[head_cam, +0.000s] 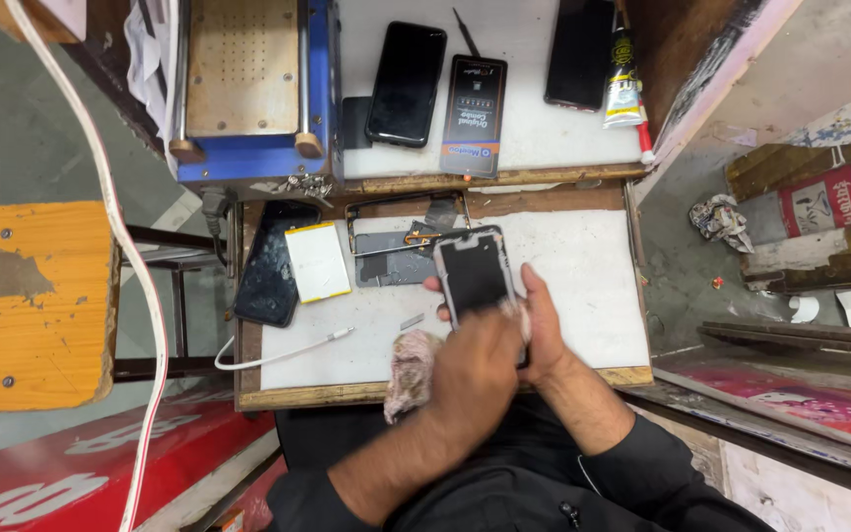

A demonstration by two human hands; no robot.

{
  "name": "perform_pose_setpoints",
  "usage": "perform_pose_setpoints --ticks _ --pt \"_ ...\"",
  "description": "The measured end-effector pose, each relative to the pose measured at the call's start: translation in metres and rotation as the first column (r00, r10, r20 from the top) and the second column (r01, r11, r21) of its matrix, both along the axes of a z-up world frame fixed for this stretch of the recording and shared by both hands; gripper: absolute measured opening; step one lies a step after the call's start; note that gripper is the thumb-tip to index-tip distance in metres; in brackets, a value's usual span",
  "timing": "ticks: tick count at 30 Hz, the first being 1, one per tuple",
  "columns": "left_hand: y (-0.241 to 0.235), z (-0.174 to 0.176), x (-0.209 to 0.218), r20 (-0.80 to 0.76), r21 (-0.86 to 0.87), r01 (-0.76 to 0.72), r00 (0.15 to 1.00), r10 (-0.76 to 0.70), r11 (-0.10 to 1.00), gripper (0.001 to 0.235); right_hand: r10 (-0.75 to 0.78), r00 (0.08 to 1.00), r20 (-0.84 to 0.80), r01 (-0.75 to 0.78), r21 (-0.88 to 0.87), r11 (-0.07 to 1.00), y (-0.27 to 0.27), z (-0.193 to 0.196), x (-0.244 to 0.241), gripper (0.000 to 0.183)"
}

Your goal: The person works on a disassembled smartphone at a cluttered workbench. They peel adhesive from the phone frame, wipe the surface with a cloth, and handle a battery and other components. The phone remains open and partially disassembled throughout the clip.

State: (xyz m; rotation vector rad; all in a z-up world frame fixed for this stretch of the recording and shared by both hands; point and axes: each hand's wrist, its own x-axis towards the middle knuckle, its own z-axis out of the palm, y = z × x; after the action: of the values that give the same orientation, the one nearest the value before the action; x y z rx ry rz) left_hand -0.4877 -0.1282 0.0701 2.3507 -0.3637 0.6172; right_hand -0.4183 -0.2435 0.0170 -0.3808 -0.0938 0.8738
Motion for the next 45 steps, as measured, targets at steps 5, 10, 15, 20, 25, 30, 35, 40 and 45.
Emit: perform_pose_setpoints --ticks 5,10,15,20,25,30,35,40,45 --pt "-0.008 0.004 -0.012 0.032 -0.011 0.02 0.999 -0.019 1.0 0.024 -0.025 1.0 -0.01 0.025 0.069 0.997 -0.002 0.004 0.006 0.091" --pt "0.016 0.003 0.028 0.069 0.021 -0.083 0.994 0.082 0.996 0.038 -0.014 0.999 -0.029 0.009 -0.164 0.986 0.009 0.009 0.001 0.095" --pt "-0.005 0.008 -0.003 0.048 0.009 0.126 0.991 -0.127 0.992 0.03 -0.154 0.962 0.224 0.185 -0.123 0.975 -0.009 0.016 0.022 0.084" --pt "0.013 -0.008 -0.012 0.022 0.053 0.096 0.995 -0.098 0.994 0.028 -0.208 0.975 0.083 0.215 -0.091 0.972 -0.018 0.011 0.018 0.086" --pt "0.026 -0.003 -0.008 0.008 0.079 0.018 1.0 -0.019 0.997 0.027 -0.208 0.972 0.108 0.214 -0.042 0.976 -0.013 0.013 0.021 0.087" --pt "-0.001 0.004 -0.01 0.001 -0.062 0.062 0.998 -0.062 0.996 0.022 -0.244 0.946 0.211 0.274 -0.129 0.953 -0.005 0.01 0.015 0.092" --pt "0.013 -0.001 -0.007 -0.023 0.007 0.072 0.997 -0.072 0.997 0.026 -0.29 0.942 0.17 0.306 -0.073 0.949 -0.018 0.008 0.015 0.091" --pt "0.029 -0.005 -0.001 -0.063 0.079 0.033 0.998 -0.028 0.996 0.023 -0.246 0.959 0.144 0.258 -0.073 0.963 -0.019 0.005 0.016 0.095" --pt "0.032 -0.004 0.011 -0.118 0.034 -0.043 0.992 0.046 0.998 0.02 -0.065 0.981 0.183 0.069 -0.017 0.997 -0.024 -0.01 0.012 0.096"
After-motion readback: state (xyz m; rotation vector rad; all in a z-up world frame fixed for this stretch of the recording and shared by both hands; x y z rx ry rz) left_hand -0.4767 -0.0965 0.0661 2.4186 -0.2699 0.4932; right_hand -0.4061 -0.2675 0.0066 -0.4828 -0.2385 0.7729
